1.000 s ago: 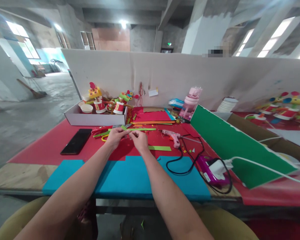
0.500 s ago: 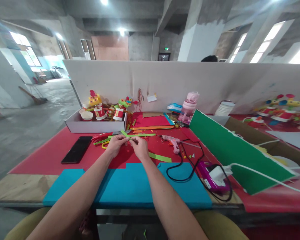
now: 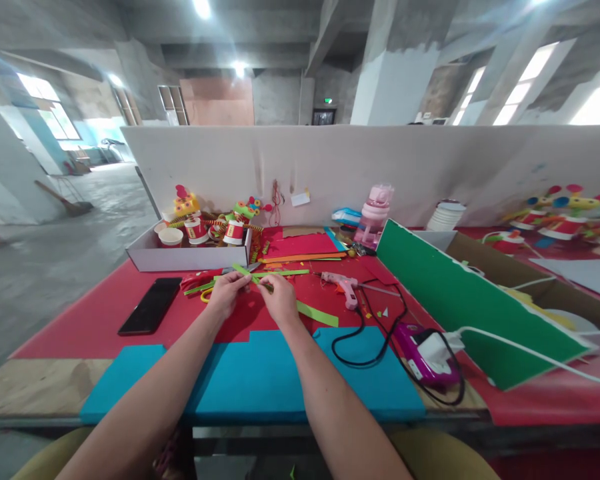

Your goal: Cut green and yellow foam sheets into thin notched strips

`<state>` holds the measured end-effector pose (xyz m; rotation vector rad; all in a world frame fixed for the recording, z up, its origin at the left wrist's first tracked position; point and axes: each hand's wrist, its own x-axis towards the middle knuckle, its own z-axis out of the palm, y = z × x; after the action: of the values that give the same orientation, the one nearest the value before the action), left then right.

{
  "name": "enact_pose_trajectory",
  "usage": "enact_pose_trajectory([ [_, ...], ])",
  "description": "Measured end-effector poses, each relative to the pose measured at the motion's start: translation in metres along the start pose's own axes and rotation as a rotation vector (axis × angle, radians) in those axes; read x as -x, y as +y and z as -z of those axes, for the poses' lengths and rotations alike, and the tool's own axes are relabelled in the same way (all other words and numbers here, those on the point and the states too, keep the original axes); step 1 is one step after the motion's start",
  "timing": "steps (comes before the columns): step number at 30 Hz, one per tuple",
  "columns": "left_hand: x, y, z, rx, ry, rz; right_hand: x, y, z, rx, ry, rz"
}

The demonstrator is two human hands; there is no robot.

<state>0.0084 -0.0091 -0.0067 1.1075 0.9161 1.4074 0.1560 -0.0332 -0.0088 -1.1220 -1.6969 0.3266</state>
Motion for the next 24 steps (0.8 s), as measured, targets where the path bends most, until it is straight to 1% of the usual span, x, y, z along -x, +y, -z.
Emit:
enact_pose_trajectory([
  [4, 0.0000, -0.0016, -0.0006, 0.052, 0.011, -0.018, -0.0002, 0.0008, -0.0008, 0.002, 0.002, -0.051],
  [11, 0.0010, -0.0027, -0.0070, 0.130, 0.086, -0.052, -0.0015, -0.0016, -0.0007, -0.008, 0.012, -0.124],
  [19, 0.0016, -0.0036, -0.0083, 0.078, 0.071, -0.109, -0.0019, -0.0021, -0.0012, -0.026, 0.016, -0.128],
  [22, 0.0015, -0.0041, -0.0080, 0.065, 0.062, -0.110, -0.0023, -0.0015, -0.0014, -0.102, 0.013, -0.157],
  [24, 0.0013, -0.0040, -0.0074, 0.055, 0.054, -0.115, -0.0029, -0.0005, -0.0023, -0.160, -0.012, -0.190],
])
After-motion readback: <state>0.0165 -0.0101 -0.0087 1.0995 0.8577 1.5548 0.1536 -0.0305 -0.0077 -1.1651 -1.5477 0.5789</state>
